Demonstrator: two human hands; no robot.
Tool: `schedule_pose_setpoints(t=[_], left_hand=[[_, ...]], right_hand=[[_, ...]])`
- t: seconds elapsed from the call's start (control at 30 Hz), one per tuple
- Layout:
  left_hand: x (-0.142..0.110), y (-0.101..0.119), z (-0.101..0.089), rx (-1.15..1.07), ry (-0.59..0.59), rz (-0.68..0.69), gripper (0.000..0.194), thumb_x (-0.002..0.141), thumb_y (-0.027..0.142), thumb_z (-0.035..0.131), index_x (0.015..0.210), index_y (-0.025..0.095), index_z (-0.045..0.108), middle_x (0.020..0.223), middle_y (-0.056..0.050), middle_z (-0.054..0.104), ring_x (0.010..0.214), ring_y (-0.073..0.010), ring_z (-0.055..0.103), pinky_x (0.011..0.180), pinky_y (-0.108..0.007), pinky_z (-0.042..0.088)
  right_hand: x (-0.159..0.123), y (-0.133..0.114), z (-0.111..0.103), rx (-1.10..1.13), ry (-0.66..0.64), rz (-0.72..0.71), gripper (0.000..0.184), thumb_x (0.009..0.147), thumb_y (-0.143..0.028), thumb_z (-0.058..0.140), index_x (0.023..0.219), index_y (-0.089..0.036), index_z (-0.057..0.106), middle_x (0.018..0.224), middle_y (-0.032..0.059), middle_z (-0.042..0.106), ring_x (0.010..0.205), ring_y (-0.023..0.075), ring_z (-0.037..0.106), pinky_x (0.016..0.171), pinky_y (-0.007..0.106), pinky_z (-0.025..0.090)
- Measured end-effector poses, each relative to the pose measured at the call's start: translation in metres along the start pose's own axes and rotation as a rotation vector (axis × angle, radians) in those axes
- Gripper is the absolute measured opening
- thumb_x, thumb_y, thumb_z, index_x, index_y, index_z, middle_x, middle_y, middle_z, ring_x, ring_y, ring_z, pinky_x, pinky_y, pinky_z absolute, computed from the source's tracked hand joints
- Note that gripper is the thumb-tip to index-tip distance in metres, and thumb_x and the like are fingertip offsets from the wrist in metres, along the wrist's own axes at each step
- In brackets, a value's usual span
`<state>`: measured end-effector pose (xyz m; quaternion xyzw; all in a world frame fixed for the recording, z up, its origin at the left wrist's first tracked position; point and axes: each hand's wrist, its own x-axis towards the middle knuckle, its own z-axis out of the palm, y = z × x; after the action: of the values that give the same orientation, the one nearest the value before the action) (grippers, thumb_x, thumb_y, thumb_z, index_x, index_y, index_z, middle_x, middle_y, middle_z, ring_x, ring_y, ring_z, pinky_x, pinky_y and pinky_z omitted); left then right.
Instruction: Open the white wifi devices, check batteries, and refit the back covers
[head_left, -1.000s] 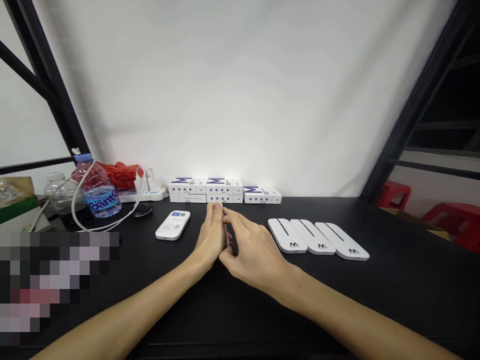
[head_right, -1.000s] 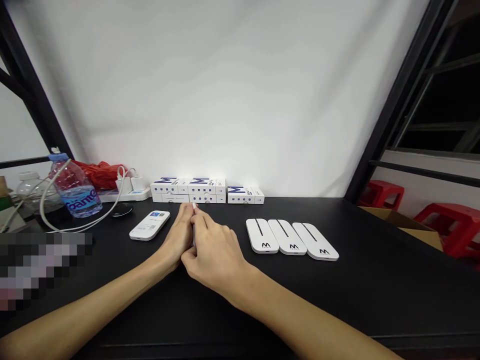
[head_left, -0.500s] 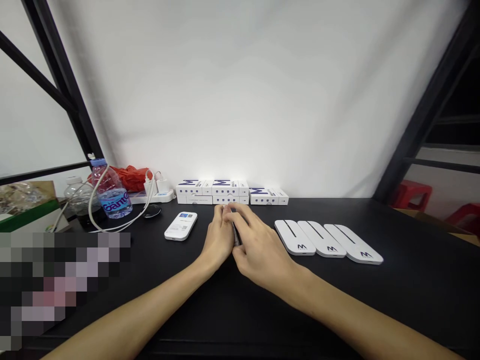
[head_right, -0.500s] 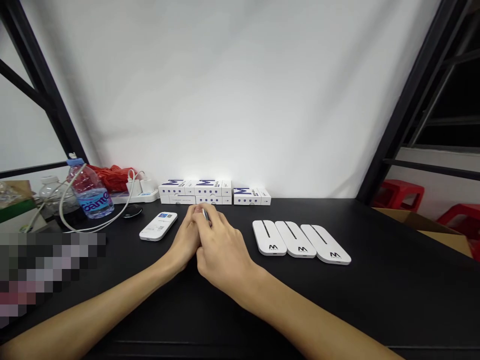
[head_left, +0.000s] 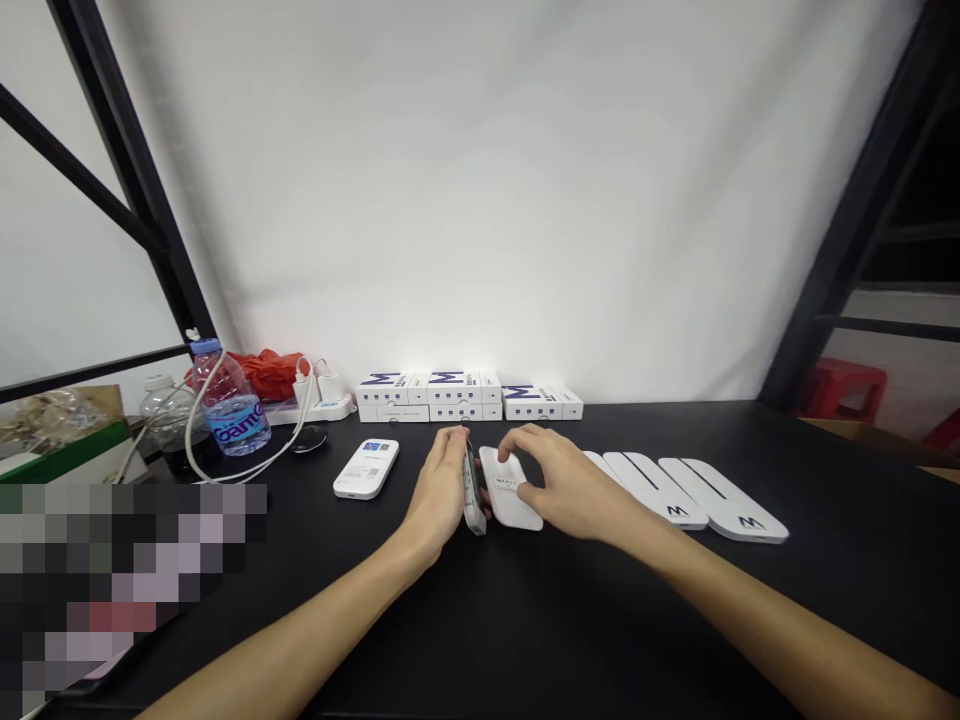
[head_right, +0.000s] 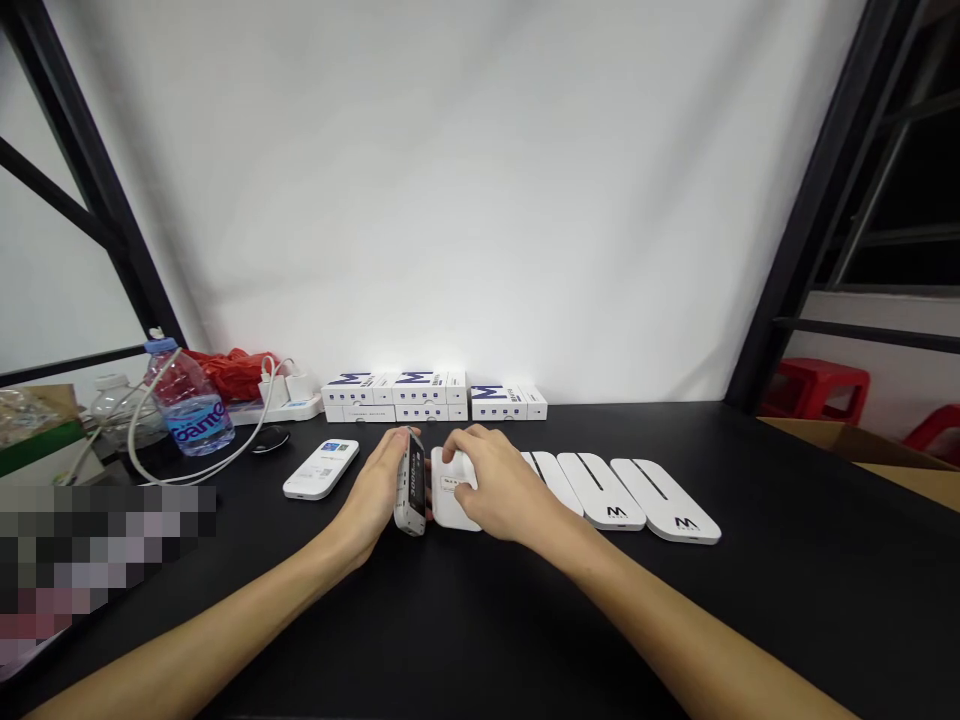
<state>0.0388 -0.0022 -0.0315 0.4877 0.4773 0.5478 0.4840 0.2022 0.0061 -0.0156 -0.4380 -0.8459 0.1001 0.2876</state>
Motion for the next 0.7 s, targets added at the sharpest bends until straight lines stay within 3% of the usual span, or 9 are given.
schedule_pose_setpoints(t=[0.1,0.33,0.53,0.7], left_hand=[[0.001,0.005,0.001,-0.174,-0.036,-0.155,0.032,0.087,0.047,0.043,0.107,0.023,0.052,0.082,-0.004,0.062,0.058,-0.0175,0.063,0.05,-0.031,0.053],[0.002,0.017,-0.002,-0.304,-0.042,-0.256,0.023,0.085,0.034,0.043,0.086,0.017,0.059,0.07,-0.004,0.063,0.056,-0.0163,0.063,0.049,-0.03,0.056],[-0.001,0.018,-0.003,-0.302,-0.103,-0.259,0.028,0.085,0.042,0.046,0.087,0.017,0.059,0.069,-0.004,0.063,0.054,-0.0162,0.062,0.049,-0.032,0.056],[-0.004,0.016,0.0,-0.266,-0.093,-0.242,0.031,0.084,0.047,0.048,0.089,0.018,0.058,0.064,-0.001,0.059,0.046,-0.0136,0.056,0.046,-0.028,0.051]], right_hand=[[0.002,0.005,0.002,-0.058,0.003,0.055,0.019,0.078,-0.014,0.051,0.093,-0.024,0.057,0.106,0.0044,0.06,0.109,0.0271,0.049,0.089,0.051,0.039],[0.002,-0.011,0.007,0.005,0.016,-0.025,0.014,0.086,-0.021,0.05,0.097,-0.025,0.059,0.105,0.0034,0.062,0.108,0.0232,0.051,0.095,0.049,0.034],[0.004,-0.014,0.006,0.193,0.141,-0.072,0.018,0.084,-0.021,0.054,0.102,-0.023,0.057,0.1,0.0041,0.06,0.096,0.0187,0.055,0.085,0.038,0.044],[0.005,-0.016,0.01,0.275,0.122,-0.074,0.017,0.084,-0.022,0.055,0.101,-0.021,0.058,0.098,0.0045,0.057,0.081,0.0145,0.054,0.071,0.031,0.046]])
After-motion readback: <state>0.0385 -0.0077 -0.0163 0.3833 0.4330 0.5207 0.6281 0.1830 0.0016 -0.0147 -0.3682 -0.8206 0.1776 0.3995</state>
